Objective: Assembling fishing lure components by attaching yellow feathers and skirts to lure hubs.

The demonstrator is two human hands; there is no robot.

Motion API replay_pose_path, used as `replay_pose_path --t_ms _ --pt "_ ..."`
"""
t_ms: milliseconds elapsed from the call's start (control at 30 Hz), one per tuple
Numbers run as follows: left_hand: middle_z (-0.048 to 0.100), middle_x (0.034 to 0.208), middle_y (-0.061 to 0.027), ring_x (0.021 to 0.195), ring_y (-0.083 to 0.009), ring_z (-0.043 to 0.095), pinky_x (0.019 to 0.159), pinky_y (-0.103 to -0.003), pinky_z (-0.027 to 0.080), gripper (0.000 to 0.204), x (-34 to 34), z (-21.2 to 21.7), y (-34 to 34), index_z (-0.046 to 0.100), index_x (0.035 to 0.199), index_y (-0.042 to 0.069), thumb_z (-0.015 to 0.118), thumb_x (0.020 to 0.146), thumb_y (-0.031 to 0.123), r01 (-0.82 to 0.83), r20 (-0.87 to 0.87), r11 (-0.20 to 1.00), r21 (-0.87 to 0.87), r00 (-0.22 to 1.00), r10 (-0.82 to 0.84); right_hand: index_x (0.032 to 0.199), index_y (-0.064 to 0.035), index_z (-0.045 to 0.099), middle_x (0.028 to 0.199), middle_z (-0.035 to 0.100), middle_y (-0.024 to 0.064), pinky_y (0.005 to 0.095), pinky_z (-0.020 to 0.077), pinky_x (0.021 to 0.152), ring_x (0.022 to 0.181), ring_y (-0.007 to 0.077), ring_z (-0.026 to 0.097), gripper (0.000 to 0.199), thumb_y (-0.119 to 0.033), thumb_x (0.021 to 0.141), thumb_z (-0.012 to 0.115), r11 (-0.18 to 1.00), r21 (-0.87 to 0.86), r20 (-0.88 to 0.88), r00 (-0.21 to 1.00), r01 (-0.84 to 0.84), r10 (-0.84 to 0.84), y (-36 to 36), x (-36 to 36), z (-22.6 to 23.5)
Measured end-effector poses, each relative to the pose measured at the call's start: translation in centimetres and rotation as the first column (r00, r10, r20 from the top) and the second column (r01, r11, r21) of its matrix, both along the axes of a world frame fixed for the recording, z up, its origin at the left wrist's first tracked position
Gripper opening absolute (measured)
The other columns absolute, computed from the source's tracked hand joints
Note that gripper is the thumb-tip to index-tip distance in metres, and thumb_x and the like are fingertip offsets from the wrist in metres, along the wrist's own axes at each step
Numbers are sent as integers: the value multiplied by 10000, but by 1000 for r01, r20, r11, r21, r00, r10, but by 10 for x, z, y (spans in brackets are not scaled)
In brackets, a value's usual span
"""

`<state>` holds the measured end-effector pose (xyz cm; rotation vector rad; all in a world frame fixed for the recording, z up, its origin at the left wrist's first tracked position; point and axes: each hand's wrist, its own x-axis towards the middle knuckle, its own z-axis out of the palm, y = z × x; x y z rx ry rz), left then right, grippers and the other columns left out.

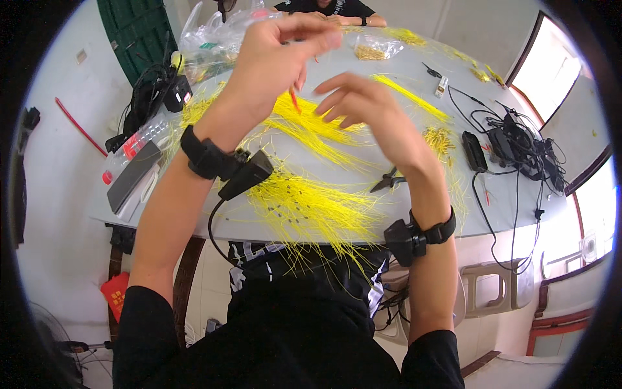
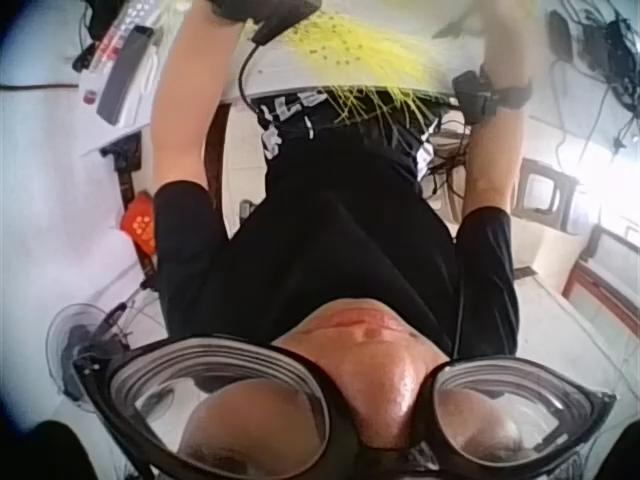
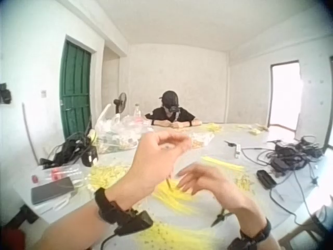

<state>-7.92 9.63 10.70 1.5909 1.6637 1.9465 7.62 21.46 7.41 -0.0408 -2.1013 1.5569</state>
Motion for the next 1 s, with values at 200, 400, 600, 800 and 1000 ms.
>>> replay_pose_path --t_ms 200,400,600,800,1000 --pt "716 1002 -110 840 -182 748 556 -290 605 243 1 43 20 684 1182 -62 713 1010 107 210 388 945 249 873 -296 1294 71 645 1039 757 123 303 548 828 921 109 680 478 -245 960 774 969 24 88 966 -245 242 -75 -3 1" --pt "717 913 -120 786 -196 753 531 -283 605 227 31 54 14 696 1155 -85 693 1012 91 97 240 932 349 952 -189 1148 105 726 876 776 91 247 533 674 750 48 656 392 -204 927 822 999 -3 68 997 -42 42 -94 4 9" --pt "692 816 -145 701 -224 717 577 -330 582 75 13 49 36 726 929 -57 707 944 14 -37 -310 804 594 911 271 1078 112 738 822 766 97 258 523 631 703 45 649 353 -181 905 828 996 89 58 998 -11 6 -97 3 8" --pt "692 831 -158 683 -330 660 626 -407 495 24 16 52 38 712 886 -31 729 871 -22 27 -517 664 747 651 556 1025 98 740 728 715 76 262 462 592 648 45 577 353 -213 895 843 982 181 102 994 -61 43 -90 0 1" --pt "735 864 -175 736 -258 713 654 -356 524 74 23 45 31 758 947 -8 738 920 57 -61 -373 863 501 885 279 1021 80 743 729 700 69 261 415 578 635 52 537 387 -258 880 869 982 141 171 980 -127 102 -88 -2 -1"
